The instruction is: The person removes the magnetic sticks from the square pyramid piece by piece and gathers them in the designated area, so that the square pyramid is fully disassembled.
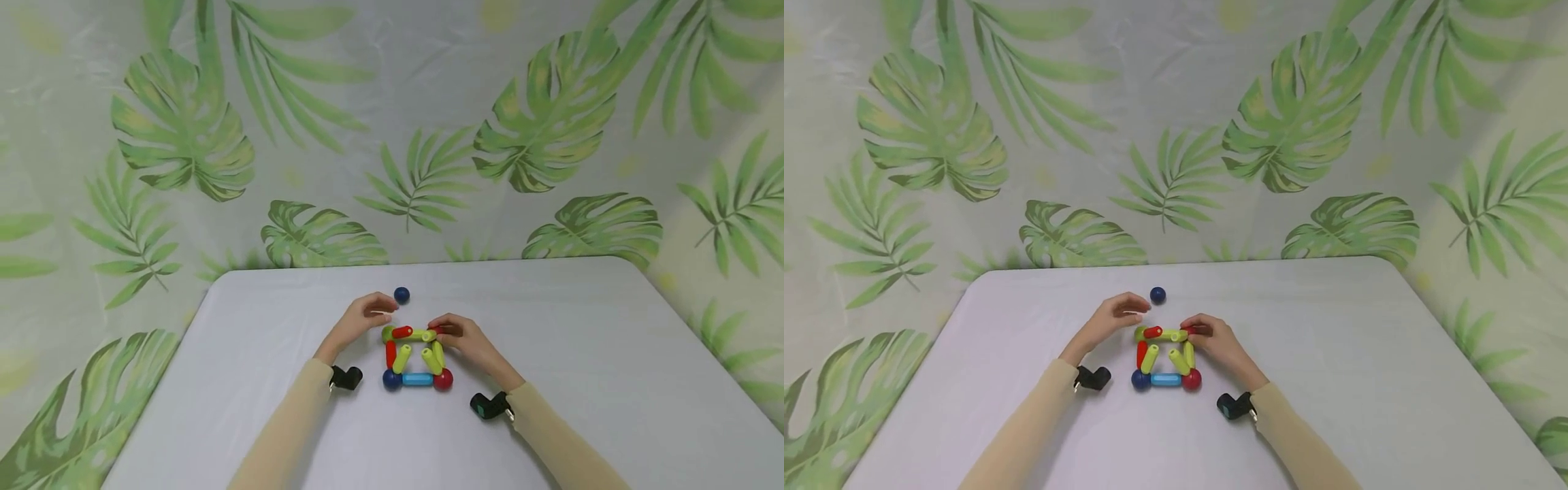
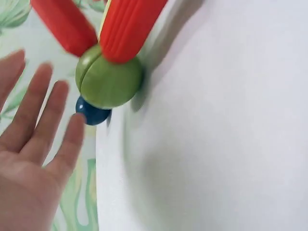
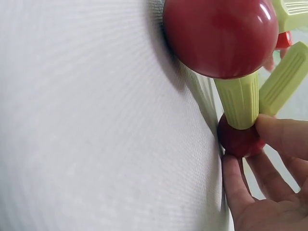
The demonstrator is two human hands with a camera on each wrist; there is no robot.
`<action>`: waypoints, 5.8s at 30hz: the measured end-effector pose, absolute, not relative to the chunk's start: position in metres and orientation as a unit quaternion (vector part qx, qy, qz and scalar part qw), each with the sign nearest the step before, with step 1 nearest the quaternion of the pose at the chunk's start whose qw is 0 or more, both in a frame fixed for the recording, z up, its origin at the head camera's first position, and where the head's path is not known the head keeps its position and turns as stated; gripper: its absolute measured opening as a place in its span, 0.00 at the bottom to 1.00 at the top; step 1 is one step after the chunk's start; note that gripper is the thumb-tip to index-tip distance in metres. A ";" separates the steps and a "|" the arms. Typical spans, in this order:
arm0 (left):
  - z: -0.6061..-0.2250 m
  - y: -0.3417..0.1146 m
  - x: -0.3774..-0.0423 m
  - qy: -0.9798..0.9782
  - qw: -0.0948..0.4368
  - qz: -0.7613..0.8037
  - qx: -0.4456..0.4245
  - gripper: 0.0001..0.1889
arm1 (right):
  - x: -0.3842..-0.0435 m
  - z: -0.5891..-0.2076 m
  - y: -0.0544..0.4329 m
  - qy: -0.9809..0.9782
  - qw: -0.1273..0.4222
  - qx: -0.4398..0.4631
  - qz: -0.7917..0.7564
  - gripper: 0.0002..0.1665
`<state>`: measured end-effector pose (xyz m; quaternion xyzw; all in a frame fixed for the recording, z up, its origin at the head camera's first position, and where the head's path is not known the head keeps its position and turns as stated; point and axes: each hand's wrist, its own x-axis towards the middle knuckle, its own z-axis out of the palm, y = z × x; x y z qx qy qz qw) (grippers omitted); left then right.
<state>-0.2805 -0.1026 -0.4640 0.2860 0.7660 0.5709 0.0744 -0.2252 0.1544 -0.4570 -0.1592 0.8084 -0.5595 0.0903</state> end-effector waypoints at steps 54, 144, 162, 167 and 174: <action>-0.462 -0.142 -0.264 0.850 -0.010 0.477 0.226 0.13 | -0.238 -0.485 0.159 0.809 0.096 -0.131 -0.565 0.14; -0.473 -0.158 -0.257 0.863 -0.046 0.503 0.023 0.08 | -0.237 -0.487 0.163 0.817 0.086 -0.139 -0.552 0.14; -0.448 -0.108 -0.234 0.790 0.090 0.508 0.332 0.15 | -0.237 -0.488 0.161 0.810 0.090 -0.137 -0.563 0.15; -0.448 -0.070 -0.216 0.772 0.132 0.490 0.383 0.15 | -0.236 -0.484 0.162 0.798 0.088 -0.160 -0.575 0.15; -0.458 -0.056 -0.212 0.795 0.054 0.479 0.369 0.09 | -0.239 -0.490 0.163 0.796 0.087 -0.162 -0.576 0.15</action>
